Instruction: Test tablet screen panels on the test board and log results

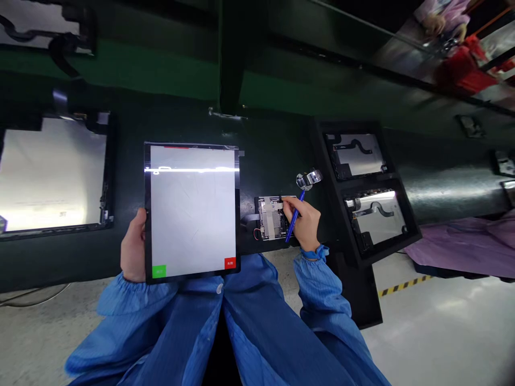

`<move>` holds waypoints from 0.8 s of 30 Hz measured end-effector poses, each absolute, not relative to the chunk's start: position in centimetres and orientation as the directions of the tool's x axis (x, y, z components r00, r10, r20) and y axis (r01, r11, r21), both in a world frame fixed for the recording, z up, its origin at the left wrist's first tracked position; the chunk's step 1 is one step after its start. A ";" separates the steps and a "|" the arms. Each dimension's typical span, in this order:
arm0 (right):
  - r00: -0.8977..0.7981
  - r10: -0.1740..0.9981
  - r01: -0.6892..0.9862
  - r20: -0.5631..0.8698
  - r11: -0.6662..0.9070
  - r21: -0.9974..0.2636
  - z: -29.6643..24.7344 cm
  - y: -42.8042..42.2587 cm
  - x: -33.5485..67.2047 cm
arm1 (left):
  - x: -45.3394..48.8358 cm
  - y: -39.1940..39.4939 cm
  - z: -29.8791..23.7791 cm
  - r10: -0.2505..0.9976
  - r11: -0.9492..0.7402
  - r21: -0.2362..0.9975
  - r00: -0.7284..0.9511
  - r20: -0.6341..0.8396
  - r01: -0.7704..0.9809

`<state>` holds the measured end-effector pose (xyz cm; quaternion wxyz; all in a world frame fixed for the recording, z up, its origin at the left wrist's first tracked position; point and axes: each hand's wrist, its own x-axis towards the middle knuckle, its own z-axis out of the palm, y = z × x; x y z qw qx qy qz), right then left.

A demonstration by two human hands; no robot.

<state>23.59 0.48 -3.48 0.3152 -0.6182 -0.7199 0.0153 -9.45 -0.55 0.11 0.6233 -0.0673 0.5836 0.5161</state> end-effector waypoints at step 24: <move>-0.062 0.998 0.881 0.030 0.069 -0.468 -0.2 -0.6 18.5 | -9.9 -0.8 -0.6 0.600 0.615 0.620 -0.221 -0.769 -0.487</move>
